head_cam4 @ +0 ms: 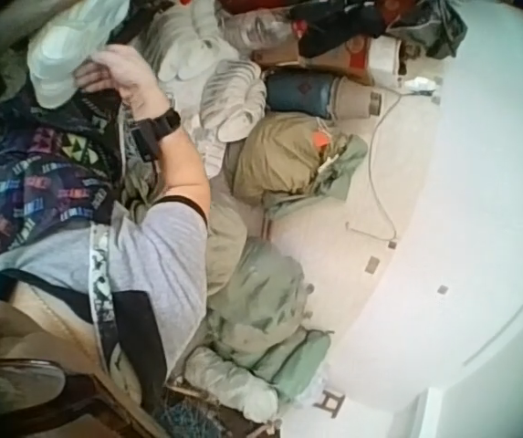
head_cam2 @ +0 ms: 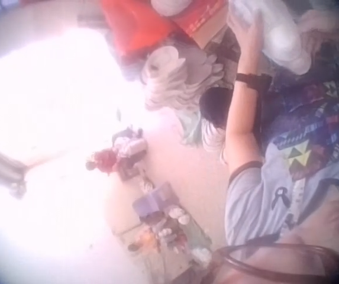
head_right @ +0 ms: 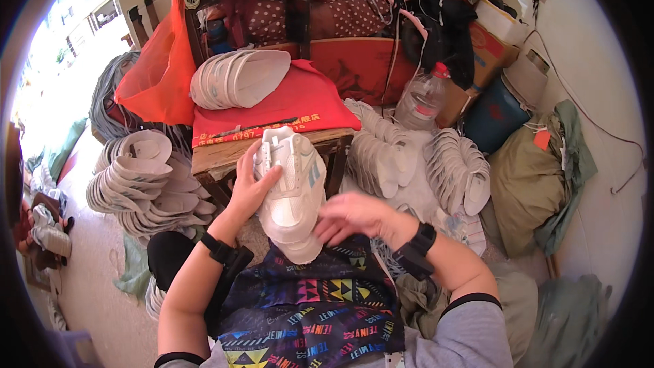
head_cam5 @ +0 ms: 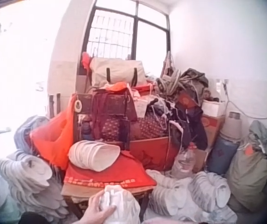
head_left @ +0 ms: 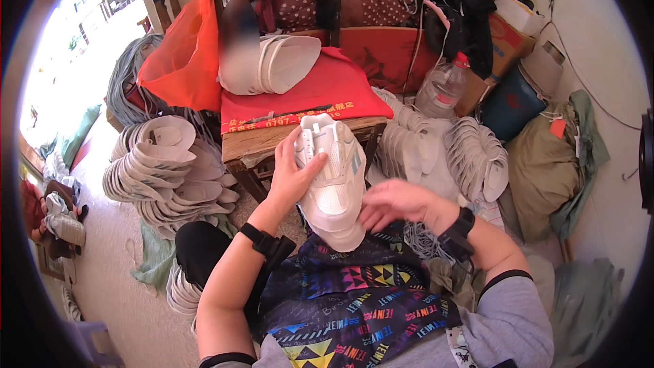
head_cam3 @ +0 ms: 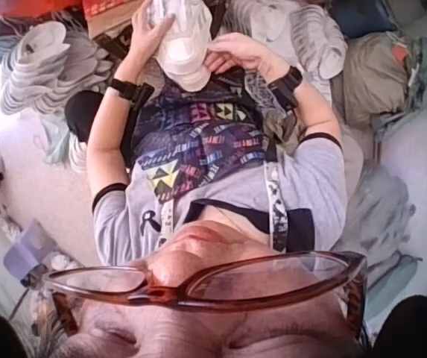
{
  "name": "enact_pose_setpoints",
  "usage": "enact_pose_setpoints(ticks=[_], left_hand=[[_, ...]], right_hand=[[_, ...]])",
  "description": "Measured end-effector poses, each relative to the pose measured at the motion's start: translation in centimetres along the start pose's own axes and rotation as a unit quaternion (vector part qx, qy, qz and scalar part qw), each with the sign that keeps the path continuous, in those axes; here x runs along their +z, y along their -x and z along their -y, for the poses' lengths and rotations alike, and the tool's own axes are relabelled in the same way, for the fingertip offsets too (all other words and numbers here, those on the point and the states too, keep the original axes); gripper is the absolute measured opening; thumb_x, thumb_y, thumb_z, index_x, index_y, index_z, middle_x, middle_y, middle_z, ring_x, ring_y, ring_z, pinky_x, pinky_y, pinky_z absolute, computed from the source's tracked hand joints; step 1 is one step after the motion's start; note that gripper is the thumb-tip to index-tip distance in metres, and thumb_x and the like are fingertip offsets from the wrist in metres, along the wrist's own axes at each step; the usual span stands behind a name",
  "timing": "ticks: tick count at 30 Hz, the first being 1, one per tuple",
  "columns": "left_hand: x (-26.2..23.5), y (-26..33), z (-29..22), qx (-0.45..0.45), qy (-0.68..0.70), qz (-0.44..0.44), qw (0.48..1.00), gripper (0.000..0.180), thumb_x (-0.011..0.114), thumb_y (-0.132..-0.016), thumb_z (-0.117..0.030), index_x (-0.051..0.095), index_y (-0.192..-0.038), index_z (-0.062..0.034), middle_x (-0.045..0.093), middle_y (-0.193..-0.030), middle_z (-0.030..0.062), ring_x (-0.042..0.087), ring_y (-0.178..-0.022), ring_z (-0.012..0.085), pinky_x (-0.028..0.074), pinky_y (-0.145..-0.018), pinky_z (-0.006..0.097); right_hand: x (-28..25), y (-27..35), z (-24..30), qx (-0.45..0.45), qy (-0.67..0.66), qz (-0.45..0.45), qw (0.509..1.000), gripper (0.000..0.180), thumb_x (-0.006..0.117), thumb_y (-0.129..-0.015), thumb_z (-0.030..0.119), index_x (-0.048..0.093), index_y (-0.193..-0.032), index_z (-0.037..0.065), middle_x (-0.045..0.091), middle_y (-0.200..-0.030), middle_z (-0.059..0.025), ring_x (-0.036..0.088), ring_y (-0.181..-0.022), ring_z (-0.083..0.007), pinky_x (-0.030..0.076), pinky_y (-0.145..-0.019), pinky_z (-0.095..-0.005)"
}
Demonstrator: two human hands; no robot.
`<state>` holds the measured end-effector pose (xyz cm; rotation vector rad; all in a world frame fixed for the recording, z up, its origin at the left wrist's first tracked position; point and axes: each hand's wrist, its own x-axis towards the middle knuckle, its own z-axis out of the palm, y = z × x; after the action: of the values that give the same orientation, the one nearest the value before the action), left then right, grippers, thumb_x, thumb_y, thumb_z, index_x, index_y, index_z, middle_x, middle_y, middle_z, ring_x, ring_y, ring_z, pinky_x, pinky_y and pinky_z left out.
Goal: The recorder is lacing a white sneaker in a shoe manufacturing workshop.
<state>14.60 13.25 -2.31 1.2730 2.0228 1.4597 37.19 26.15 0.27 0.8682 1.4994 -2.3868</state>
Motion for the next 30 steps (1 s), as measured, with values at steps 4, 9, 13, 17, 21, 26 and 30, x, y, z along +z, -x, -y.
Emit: enact_pose_setpoints(ticks=[4,9,13,17,21,26,30], left_hand=[[1.1,0.4,0.2,0.017,-0.008,-0.014,1.0,0.084,0.072,-0.082,-0.04,0.03,-0.146,-0.006,0.034,-0.14,0.0243,0.037,-0.132,0.0373,0.033,-0.11,0.045],[2.4,1.3,0.2,0.044,-0.027,-0.01,0.999,0.08,0.069,-0.086,-0.035,0.026,-0.147,-0.0043,0.032,-0.141,0.0254,0.035,-0.133,0.0386,0.031,-0.111,0.045],[3.8,2.5,3.7,0.006,0.033,0.004,0.999,0.073,0.059,-0.092,-0.031,0.022,-0.148,-0.0017,0.032,-0.144,0.021,0.033,-0.135,0.0311,0.027,-0.113,0.04],[4.5,0.9,6.2,0.074,0.019,-0.008,0.997,0.078,0.064,-0.089,-0.028,0.021,-0.147,0.0017,0.033,-0.144,0.0253,0.034,-0.135,0.0349,0.025,-0.114,0.041],[3.1,1.3,4.8,0.035,0.129,0.016,0.991,0.069,0.06,-0.094,-0.019,0.021,-0.148,0.0012,0.04,-0.14,0.0174,0.04,-0.128,0.0248,0.028,-0.111,0.034],[3.8,1.1,5.4,0.016,0.119,0.047,0.992,0.072,0.056,-0.097,-0.024,0.013,-0.151,-0.001,0.029,-0.149,0.0182,0.029,-0.138,0.0256,0.021,-0.114,0.035],[4.1,1.3,5.8,0.001,0.122,0.054,0.991,0.074,0.054,-0.098,-0.027,0.011,-0.153,-0.0029,0.025,-0.152,0.0187,0.024,-0.14,0.0276,0.016,-0.116,0.037]], right_hand=[[-3.0,-3.6,2.3,-0.355,0.214,-0.241,0.877,0.03,0.061,-0.094,0.023,0.056,-0.113,0.0,0.065,-0.101,-0.0112,0.064,-0.09,-0.0228,0.051,-0.082,-0.0301],[-0.4,-10.7,4.7,-0.487,0.345,-0.254,0.761,0.048,0.068,-0.09,0.032,0.054,-0.12,-0.003,0.059,-0.112,-0.0191,0.058,-0.105,-0.0288,0.046,-0.091,-0.0376],[-1.3,-12.6,1.0,-0.387,0.116,-0.157,0.901,0.045,0.062,-0.094,0.033,0.054,-0.121,-0.003,0.059,-0.116,-0.016,0.056,-0.107,-0.0202,0.045,-0.093,-0.0325],[-2.6,-12.2,0.9,-0.403,0.166,-0.16,0.885,0.043,0.06,-0.096,0.033,0.055,-0.124,0.0,0.062,-0.115,-0.009,0.055,-0.108,-0.0129,0.044,-0.094,-0.0293],[-7.3,-7.2,0.2,-0.261,0.034,-0.094,0.96,0.037,0.052,-0.101,0.032,0.058,-0.125,0.004,0.063,-0.117,-0.0094,0.06,-0.105,-0.0145,0.048,-0.092,-0.0312],[-19.4,-1.4,-13.5,-0.032,0.179,-0.299,0.937,0.03,0.059,-0.094,0.03,0.068,-0.103,0.003,0.069,-0.09,-0.0067,0.064,-0.082,-0.0136,0.052,-0.073,-0.0286],[-24.1,-1.6,-25.4,0.013,0.22,-0.357,0.908,0.024,0.065,-0.085,0.025,0.071,-0.093,0.003,0.07,-0.081,-0.0103,0.067,-0.079,-0.0188,0.052,-0.071,-0.0324]])
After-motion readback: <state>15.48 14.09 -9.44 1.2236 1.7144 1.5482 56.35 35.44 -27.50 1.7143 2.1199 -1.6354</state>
